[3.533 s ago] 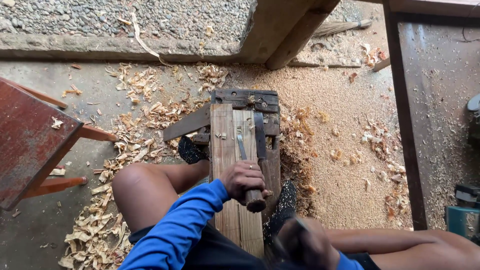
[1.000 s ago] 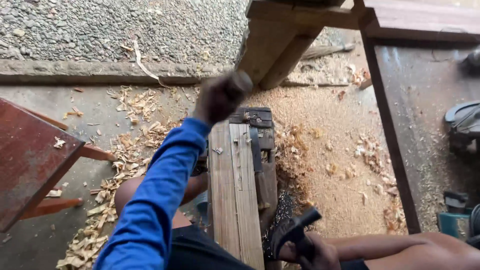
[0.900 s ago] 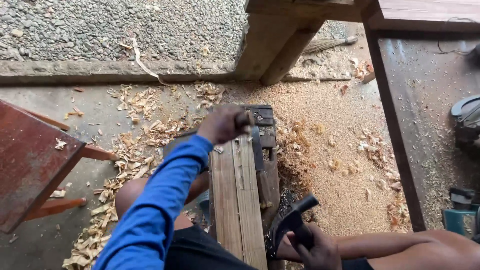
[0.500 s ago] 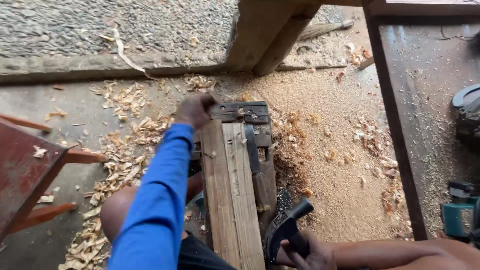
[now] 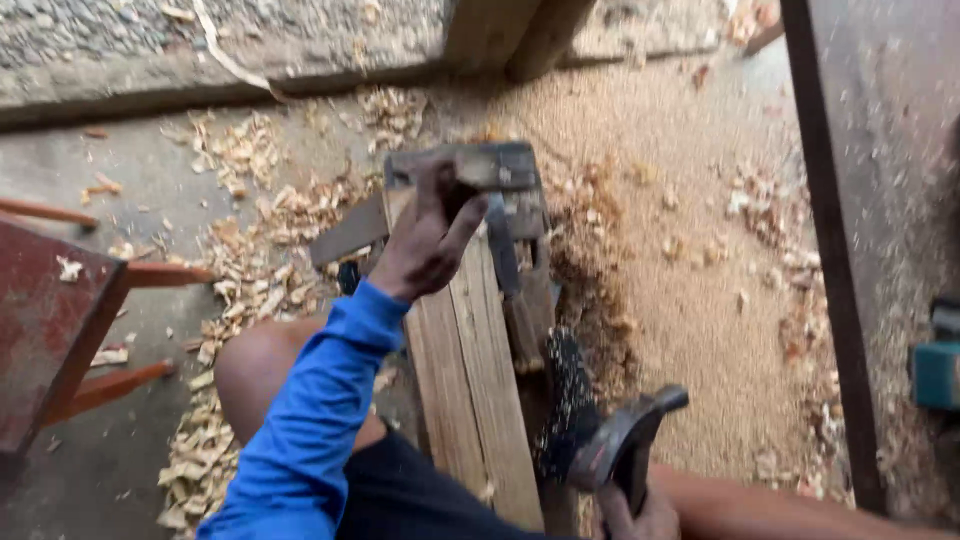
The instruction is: The recorder uses a hammer and chisel to carve a piece of wood held in a jig.
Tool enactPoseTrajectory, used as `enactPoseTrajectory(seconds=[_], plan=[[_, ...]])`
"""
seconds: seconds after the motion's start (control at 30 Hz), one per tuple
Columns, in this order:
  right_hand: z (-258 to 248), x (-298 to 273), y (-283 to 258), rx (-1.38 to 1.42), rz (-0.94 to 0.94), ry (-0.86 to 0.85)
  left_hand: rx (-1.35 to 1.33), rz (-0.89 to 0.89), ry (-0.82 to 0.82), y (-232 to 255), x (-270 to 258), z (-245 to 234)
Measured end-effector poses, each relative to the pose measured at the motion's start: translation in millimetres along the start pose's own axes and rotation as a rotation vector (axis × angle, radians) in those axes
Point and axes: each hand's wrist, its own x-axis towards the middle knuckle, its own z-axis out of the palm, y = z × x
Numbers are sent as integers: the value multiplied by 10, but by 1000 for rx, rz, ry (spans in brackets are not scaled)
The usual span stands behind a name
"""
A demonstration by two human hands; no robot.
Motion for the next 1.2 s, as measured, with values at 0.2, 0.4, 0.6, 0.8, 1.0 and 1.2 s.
enactPoseTrajectory(seconds=[0.2, 0.4, 0.6, 0.8, 1.0, 1.2], plan=[[221, -121, -925, 353, -12, 190, 102, 571, -102, 697, -108, 294], [220, -236, -1198, 465, -113, 191, 667, 975, -400, -91, -323, 1032], [286, -328, -905, 450, -50, 113, 878, 1000, -723, -631, -680, 1148], [336, -329, -995, 581, -132, 57, 1047, 726, -850, -403, -748, 1116], [386, -343, -1052, 582, -104, 84, 1201, 360, -960, -398, -824, 1734], [370, -283, -1029, 628, -162, 79, 1645, 403, -856, -1112, -1079, 2580]])
